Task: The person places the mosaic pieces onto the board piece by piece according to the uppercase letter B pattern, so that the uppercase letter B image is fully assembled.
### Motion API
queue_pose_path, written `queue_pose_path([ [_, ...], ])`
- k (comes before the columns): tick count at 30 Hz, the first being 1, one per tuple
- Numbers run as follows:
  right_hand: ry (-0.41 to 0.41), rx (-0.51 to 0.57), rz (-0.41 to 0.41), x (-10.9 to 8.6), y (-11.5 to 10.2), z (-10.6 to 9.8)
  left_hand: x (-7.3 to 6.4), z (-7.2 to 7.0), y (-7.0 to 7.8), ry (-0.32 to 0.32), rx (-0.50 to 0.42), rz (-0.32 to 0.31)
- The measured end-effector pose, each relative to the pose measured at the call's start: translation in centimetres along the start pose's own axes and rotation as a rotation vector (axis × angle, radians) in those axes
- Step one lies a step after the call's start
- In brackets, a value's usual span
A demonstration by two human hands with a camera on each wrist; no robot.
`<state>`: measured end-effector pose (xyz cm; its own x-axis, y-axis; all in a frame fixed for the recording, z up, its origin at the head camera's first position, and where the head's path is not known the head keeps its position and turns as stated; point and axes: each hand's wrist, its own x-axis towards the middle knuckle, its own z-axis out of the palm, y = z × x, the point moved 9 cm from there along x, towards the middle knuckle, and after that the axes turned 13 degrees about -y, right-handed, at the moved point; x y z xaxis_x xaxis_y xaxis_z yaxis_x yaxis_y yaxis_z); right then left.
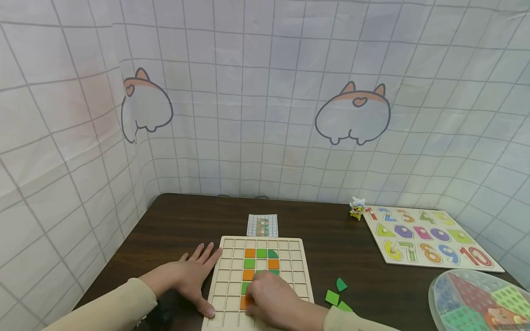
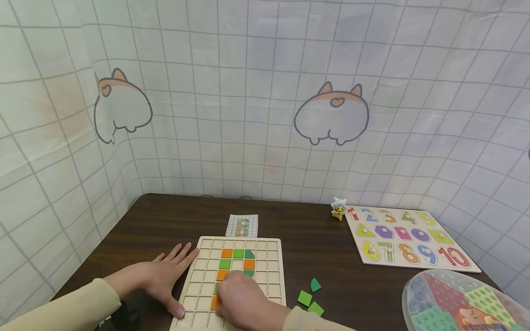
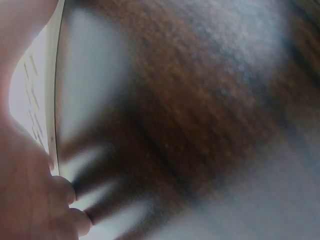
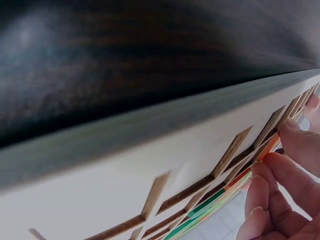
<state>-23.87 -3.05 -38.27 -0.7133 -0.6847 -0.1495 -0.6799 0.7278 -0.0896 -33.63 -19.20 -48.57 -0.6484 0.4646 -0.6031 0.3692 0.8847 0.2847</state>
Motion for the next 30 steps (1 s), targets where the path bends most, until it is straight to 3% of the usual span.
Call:
queue_pose_path([
  [5,-0.001,-0.044,-0.057,-0.5,-0.3,0.0,0.5,0.1,-0.3,-0.012,-0.010,-0.001],
  [12,0.027,-0.122,-0.213,-1.3,-1.4,-0.1,1.2,0.5,-1.1,-0.020,-0.013,0.010],
  [17,0.026,-0.108,-0.264,-1.7,-1.5,-0.2,1.5,0.7,-1.5,-0.023,-0.017,0.013],
  [23,0.045,0.064,-0.236,-2.8,0.4,-0.8,1.6,0.7,-1.6,-0.025,-0.019,0.025],
  [30,-0.011,0.264,-0.074,-5.5,6.5,-1.2,1.0,0.5,-1.0,-0.012,-0.020,0.018],
])
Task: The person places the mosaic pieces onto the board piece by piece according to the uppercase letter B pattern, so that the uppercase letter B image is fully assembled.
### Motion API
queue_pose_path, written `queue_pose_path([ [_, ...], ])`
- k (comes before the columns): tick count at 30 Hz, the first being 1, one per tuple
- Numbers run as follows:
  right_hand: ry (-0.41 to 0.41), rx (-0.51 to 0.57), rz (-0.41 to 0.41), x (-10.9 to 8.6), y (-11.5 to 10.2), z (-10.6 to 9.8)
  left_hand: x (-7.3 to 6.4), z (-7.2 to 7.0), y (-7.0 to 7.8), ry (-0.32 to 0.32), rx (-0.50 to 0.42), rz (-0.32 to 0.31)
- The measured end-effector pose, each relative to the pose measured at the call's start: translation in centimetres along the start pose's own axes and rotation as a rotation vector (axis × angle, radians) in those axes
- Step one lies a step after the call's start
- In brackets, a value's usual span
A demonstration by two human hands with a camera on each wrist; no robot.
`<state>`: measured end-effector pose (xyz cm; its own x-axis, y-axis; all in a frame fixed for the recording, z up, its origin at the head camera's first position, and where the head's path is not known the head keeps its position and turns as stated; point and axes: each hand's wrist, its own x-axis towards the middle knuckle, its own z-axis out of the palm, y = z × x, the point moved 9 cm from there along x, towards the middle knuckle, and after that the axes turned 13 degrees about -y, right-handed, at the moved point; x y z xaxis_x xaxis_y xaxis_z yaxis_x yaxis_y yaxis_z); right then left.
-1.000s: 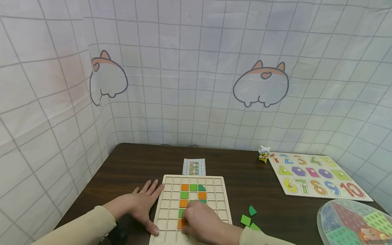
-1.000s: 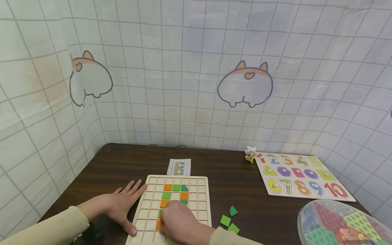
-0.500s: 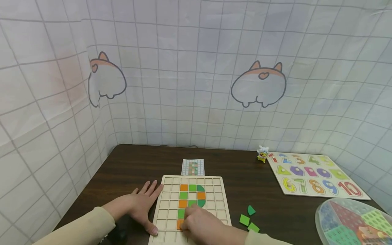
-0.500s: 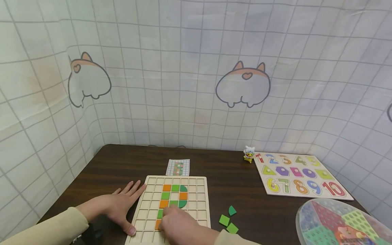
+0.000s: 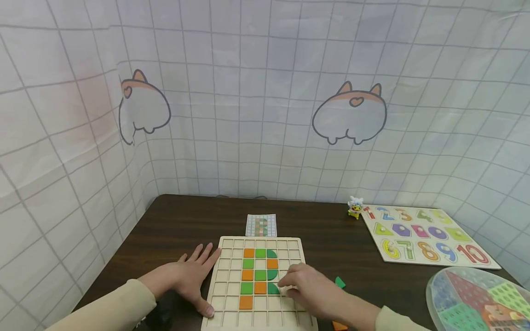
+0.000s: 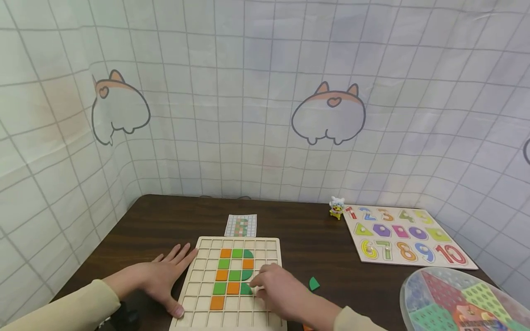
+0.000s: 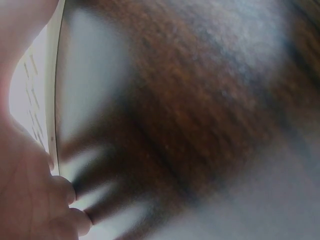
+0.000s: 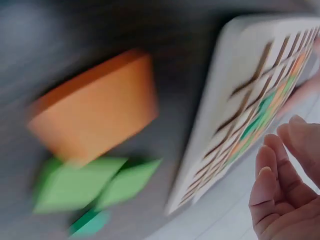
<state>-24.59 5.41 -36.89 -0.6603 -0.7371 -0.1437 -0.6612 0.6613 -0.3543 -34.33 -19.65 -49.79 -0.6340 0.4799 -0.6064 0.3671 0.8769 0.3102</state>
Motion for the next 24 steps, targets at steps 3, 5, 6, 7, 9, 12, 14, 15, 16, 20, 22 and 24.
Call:
queue_pose_path([
  [3,0.020,0.038,0.030,-2.0,2.6,-0.9,-0.2,-0.2,0.2,0.005,0.006,-0.005],
  [5,0.016,0.057,0.060,-3.4,4.3,-1.2,-0.2,-0.2,0.3,0.001,0.009,-0.007],
  [6,0.011,0.058,0.069,-4.1,5.1,-1.2,-0.1,-0.2,0.2,-0.001,0.010,-0.008],
  [7,0.003,0.062,0.077,-4.6,5.8,-1.2,-0.1,-0.1,0.2,-0.004,0.010,-0.007],
  [9,-0.027,0.072,0.091,-5.6,7.0,-0.9,0.2,0.0,-0.1,-0.011,0.010,-0.006],
  [12,-0.043,0.067,0.088,-6.6,7.8,-0.6,0.4,0.1,-0.3,-0.014,0.008,-0.006],
  [14,-0.042,0.065,0.084,-6.9,8.1,-0.5,0.4,0.1,-0.3,-0.014,0.007,-0.007],
  [15,-0.033,0.056,0.080,-6.9,8.1,-0.5,0.3,0.0,-0.3,-0.013,0.007,-0.007],
  [16,-0.026,0.050,0.083,-6.9,8.1,-0.5,0.3,0.0,-0.2,-0.012,0.006,-0.007],
  [20,-0.034,0.042,0.120,-6.6,8.2,-0.2,0.1,-0.1,0.0,-0.006,0.007,0.005],
  [22,-0.046,0.038,0.153,-6.4,8.2,-0.1,0.0,-0.1,0.1,-0.003,0.009,0.010],
  [24,-0.051,0.023,0.175,-6.2,8.2,-0.1,-0.1,-0.2,0.2,0.000,0.011,0.015],
])
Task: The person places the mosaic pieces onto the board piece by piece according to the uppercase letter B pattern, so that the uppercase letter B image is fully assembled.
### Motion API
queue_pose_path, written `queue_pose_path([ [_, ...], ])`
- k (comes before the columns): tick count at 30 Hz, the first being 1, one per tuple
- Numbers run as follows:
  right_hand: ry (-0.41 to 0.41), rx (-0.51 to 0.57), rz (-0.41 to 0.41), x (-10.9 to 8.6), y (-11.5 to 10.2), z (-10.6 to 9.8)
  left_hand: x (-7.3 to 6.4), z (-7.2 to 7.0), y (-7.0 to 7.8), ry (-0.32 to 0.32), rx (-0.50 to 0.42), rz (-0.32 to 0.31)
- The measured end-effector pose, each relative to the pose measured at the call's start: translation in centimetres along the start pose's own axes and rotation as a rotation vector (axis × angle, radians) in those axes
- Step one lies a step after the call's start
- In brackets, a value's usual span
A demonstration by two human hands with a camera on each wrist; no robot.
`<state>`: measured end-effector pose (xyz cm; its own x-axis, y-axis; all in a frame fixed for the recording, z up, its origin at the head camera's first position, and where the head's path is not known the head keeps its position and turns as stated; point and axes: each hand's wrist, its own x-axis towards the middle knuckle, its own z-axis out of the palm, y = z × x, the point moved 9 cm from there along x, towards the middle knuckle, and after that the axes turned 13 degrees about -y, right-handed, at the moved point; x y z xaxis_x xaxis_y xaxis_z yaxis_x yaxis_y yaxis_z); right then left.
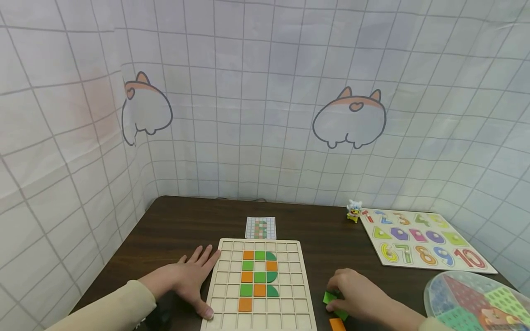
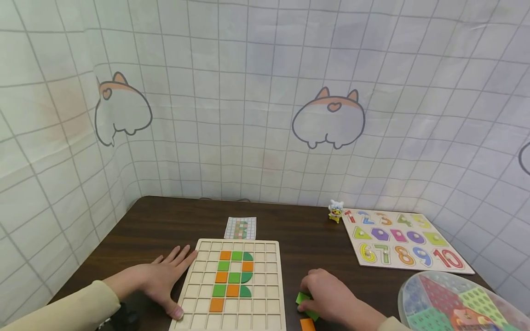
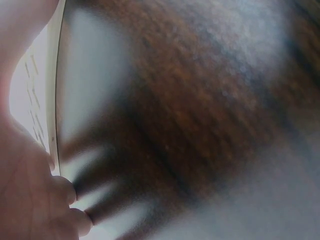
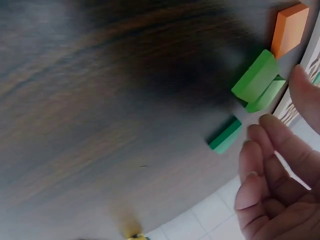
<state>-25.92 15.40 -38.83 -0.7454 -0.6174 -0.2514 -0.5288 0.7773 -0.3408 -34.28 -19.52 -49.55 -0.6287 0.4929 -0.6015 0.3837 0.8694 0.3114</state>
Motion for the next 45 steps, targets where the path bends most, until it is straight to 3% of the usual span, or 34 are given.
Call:
queue_pose_path([
  [6,-0.015,-0.018,0.045,0.6,0.0,0.2,-0.2,0.0,0.3,-0.003,-0.001,0.001],
  [14,-0.042,-0.013,-0.017,1.0,-0.1,0.6,-0.1,0.1,0.2,0.001,0.002,-0.001],
  [23,-0.025,-0.007,0.006,1.1,-0.2,0.6,0.3,0.4,-0.3,-0.013,-0.005,0.001],
  [27,-0.008,0.059,0.012,1.3,-1.0,0.2,0.3,0.2,-0.5,-0.012,-0.005,-0.006],
  [31,-0.001,0.106,-0.031,2.1,-2.8,0.1,0.3,0.2,-0.4,-0.010,-0.002,-0.009],
  [37,0.021,0.033,-0.130,3.7,-7.0,0.7,0.3,0.2,-0.4,-0.010,-0.001,-0.004],
  [45,-0.064,-0.022,-0.175,6.1,-11.9,2.5,0.4,0.2,-0.6,-0.015,-0.005,-0.010],
])
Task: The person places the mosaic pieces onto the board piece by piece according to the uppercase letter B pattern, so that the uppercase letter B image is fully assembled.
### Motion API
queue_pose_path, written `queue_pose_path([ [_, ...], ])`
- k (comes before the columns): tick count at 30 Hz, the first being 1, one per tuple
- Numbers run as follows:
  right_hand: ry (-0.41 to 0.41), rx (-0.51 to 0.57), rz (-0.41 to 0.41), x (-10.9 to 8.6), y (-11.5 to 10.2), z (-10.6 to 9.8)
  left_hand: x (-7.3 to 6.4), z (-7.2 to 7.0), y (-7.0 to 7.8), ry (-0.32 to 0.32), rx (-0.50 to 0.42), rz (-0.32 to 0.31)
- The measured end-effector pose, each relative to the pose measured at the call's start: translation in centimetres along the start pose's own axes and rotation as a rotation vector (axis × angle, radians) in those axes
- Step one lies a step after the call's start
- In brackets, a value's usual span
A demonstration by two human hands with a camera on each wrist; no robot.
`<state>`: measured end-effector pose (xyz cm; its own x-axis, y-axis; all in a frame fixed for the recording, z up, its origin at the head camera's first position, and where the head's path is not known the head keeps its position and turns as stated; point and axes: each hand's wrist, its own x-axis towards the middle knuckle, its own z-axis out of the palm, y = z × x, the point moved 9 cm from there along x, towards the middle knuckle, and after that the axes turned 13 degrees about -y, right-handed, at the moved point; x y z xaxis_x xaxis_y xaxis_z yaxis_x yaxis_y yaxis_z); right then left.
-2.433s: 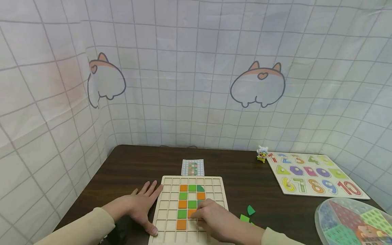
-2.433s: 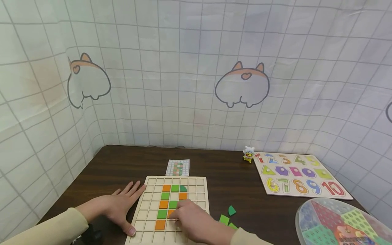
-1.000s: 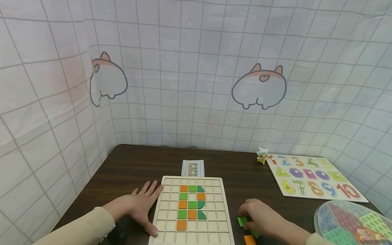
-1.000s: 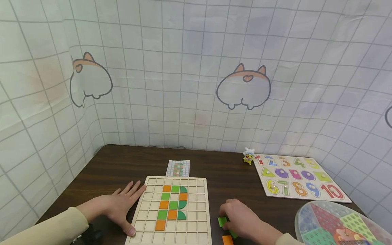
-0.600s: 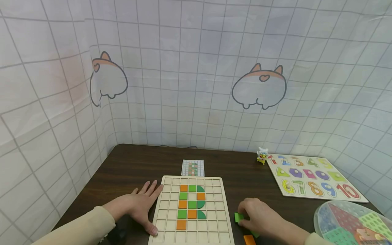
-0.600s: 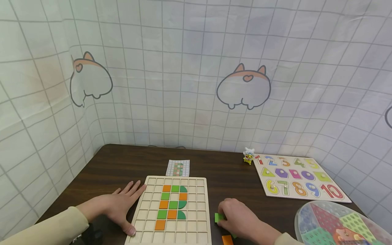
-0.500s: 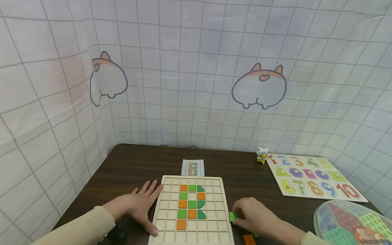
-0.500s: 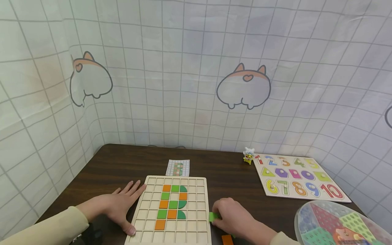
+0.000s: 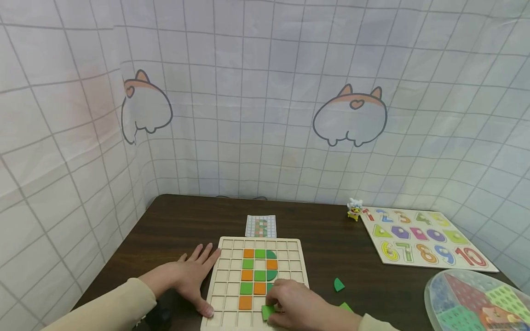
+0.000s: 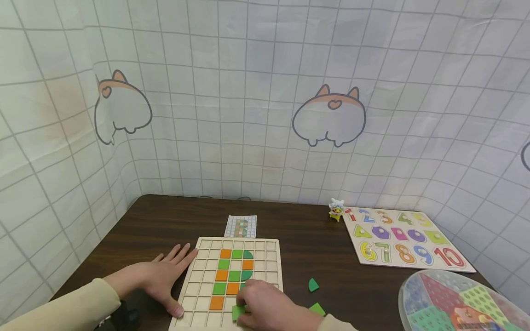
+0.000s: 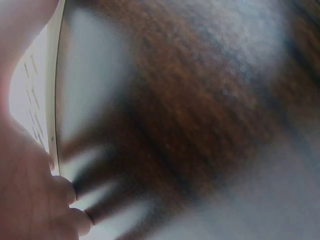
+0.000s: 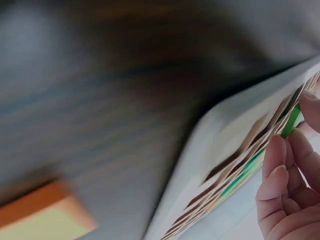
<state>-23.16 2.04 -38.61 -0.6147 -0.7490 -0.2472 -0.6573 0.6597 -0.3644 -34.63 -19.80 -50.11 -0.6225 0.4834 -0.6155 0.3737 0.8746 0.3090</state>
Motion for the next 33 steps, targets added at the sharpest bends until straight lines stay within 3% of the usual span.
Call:
queue_pose_path([
  [9,0.012,-0.165,-0.058,2.1,-3.2,0.9,-0.3,-0.1,0.4,0.003,0.004,-0.005],
  [26,0.073,-0.152,0.021,3.0,-3.9,0.7,-0.4,-0.1,0.5,0.008,0.005,-0.006],
  [33,0.065,-0.158,0.031,3.1,-4.0,0.7,-1.0,-0.3,1.1,0.016,0.008,-0.013],
])
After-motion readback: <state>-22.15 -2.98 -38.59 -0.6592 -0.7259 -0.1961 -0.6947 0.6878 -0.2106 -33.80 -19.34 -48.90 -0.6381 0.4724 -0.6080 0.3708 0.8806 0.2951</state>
